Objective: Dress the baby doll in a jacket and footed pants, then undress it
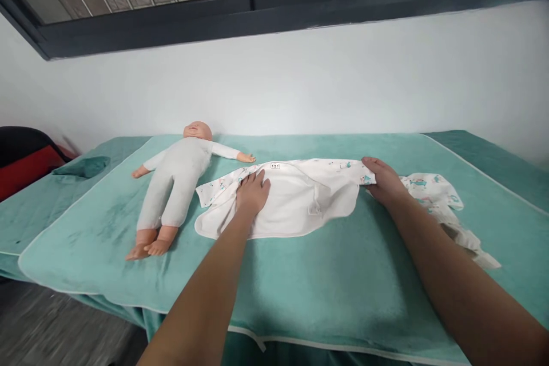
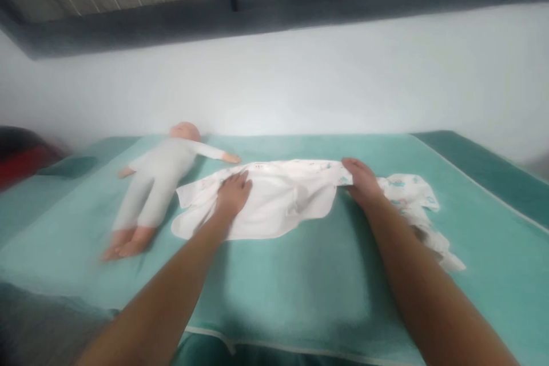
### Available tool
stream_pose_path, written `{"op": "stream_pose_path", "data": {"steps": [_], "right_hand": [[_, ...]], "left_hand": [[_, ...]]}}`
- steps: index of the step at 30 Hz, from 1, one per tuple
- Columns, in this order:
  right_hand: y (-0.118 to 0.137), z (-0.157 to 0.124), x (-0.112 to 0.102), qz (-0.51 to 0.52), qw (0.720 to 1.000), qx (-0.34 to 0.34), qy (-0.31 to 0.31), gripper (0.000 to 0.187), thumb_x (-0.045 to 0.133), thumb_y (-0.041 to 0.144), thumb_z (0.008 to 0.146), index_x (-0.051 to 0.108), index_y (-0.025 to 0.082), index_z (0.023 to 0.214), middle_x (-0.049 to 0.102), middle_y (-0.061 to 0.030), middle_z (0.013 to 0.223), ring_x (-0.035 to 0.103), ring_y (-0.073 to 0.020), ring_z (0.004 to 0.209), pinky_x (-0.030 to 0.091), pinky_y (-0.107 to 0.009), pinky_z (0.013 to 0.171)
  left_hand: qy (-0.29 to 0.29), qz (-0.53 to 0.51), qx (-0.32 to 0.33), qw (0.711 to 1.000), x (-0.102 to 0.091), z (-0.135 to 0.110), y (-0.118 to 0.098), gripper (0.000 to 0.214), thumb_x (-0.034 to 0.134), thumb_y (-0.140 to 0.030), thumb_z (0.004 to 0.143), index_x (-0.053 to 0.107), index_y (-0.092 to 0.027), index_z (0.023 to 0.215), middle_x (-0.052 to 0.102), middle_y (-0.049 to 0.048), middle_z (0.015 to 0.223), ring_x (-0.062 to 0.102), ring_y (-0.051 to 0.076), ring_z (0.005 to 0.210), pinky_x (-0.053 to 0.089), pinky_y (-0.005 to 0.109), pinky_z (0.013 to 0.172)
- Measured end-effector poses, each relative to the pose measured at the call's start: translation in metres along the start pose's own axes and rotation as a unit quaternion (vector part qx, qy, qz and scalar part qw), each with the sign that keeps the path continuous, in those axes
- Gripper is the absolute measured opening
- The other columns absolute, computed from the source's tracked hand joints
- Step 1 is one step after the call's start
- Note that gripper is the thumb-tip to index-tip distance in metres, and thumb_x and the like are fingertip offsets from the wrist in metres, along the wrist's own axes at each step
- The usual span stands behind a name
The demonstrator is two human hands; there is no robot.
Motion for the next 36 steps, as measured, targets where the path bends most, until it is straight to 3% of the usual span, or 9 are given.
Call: {"op": "stream_pose_path", "data": {"steps": [6,9,12,14,19,22,26,31,36], "right_hand": [[0.001,0.019,0.001,0.065,0.996,-0.025,-0.055,0.03,0.074,0.031,0.067,0.055,0.023,0.09,0.064,0.0003,0.091,0.063,-0.0152,0.08,0.054,-0.028,0.065],[0.004,0.008,-0.003,-0.074,0.988,-0.074,-0.113,0.026,0.066,0.033,0.071,0.058,0.022,0.093,0.064,-0.0021,0.093,0.063,-0.0186,0.086,0.054,-0.036,0.077],[0.017,-0.012,0.011,-0.344,0.914,-0.18,-0.121,0.024,0.062,0.032,0.073,0.062,0.021,0.095,0.065,-0.0071,0.098,0.06,-0.0257,0.099,0.046,-0.047,0.096],[0.021,-0.022,0.028,-0.448,0.856,-0.245,-0.085,0.026,0.057,0.031,0.077,0.064,0.02,0.1,0.066,-0.0106,0.108,0.057,-0.0289,0.11,0.041,-0.048,0.103],[0.007,-0.021,0.046,-0.535,0.808,-0.248,0.009,0.035,0.053,0.034,0.085,0.065,0.018,0.113,0.066,-0.0143,0.12,0.058,-0.0301,0.114,0.042,-0.047,0.102],[0.003,-0.009,0.026,-0.547,0.816,-0.181,-0.046,0.043,0.058,0.039,0.081,0.064,0.013,0.115,0.067,-0.018,0.116,0.06,-0.032,0.109,0.044,-0.048,0.098],[-0.008,-0.001,0.007,-0.504,0.857,-0.091,-0.054,0.044,0.062,0.041,0.078,0.064,0.019,0.115,0.07,-0.0086,0.1,0.063,-0.0264,0.092,0.048,-0.042,0.089],[0.007,-0.005,0.004,-0.45,0.871,-0.169,-0.101,0.034,0.059,0.032,0.075,0.066,0.02,0.105,0.066,-0.0069,0.094,0.058,-0.0233,0.083,0.048,-0.042,0.086],[0.024,-0.018,0.012,-0.48,0.825,-0.271,-0.122,0.032,0.051,0.019,0.073,0.065,0.016,0.101,0.063,-0.0135,0.1,0.055,-0.0299,0.102,0.044,-0.049,0.096]], "left_hand": [[0.009,0.003,-0.008,1.0,0.0,0.001,-0.001,0.055,0.026,-0.046,0.099,0.043,-0.03,0.149,0.047,0.0018,0.154,0.04,0.027,0.142,0.03,0.048,0.12],[0.015,0.004,-0.01,1.0,0.001,0.001,-0.001,0.056,0.025,-0.045,0.099,0.042,-0.029,0.15,0.046,0.002,0.155,0.04,0.028,0.142,0.03,0.049,0.119],[0.027,0.004,-0.012,1.0,0.002,0.001,-0.001,0.057,0.024,-0.046,0.099,0.039,-0.029,0.152,0.045,0.0026,0.155,0.038,0.028,0.144,0.028,0.049,0.12],[0.031,0.007,-0.013,0.999,0.003,0.001,-0.001,0.058,0.023,-0.046,0.099,0.037,-0.029,0.153,0.044,0.0036,0.156,0.037,0.028,0.144,0.027,0.049,0.121],[0.007,0.021,-0.017,1.0,0.001,-0.002,-0.001,0.06,0.026,-0.047,0.099,0.026,-0.032,0.157,0.039,0.0077,0.158,0.035,0.032,0.145,0.027,0.053,0.119],[-0.024,0.024,-0.018,0.999,-0.003,-0.005,-0.001,0.063,0.028,-0.047,0.098,0.018,-0.033,0.159,0.034,0.009,0.16,0.034,0.034,0.145,0.027,0.055,0.119],[-0.014,0.013,-0.01,1.0,-0.001,-0.005,-0.001,0.059,0.025,-0.045,0.099,0.026,-0.033,0.157,0.039,0.0072,0.158,0.036,0.031,0.145,0.029,0.052,0.118],[0.016,0.005,-0.012,1.0,0.004,-0.002,0.0,0.056,0.023,-0.045,0.099,0.036,-0.033,0.153,0.04,0.0039,0.158,0.034,0.029,0.146,0.029,0.049,0.12],[0.02,-0.007,-0.01,1.0,0.004,-0.002,0.0,0.057,0.022,-0.044,0.099,0.037,-0.032,0.152,0.043,0.0033,0.156,0.037,0.028,0.144,0.03,0.048,0.12]]}}
Point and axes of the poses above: each hand's wrist, its own z-axis towards the middle knuckle, its own x-axis out of the palm, y = z × x, the point moved 8 cm from there along z, towards the middle knuckle
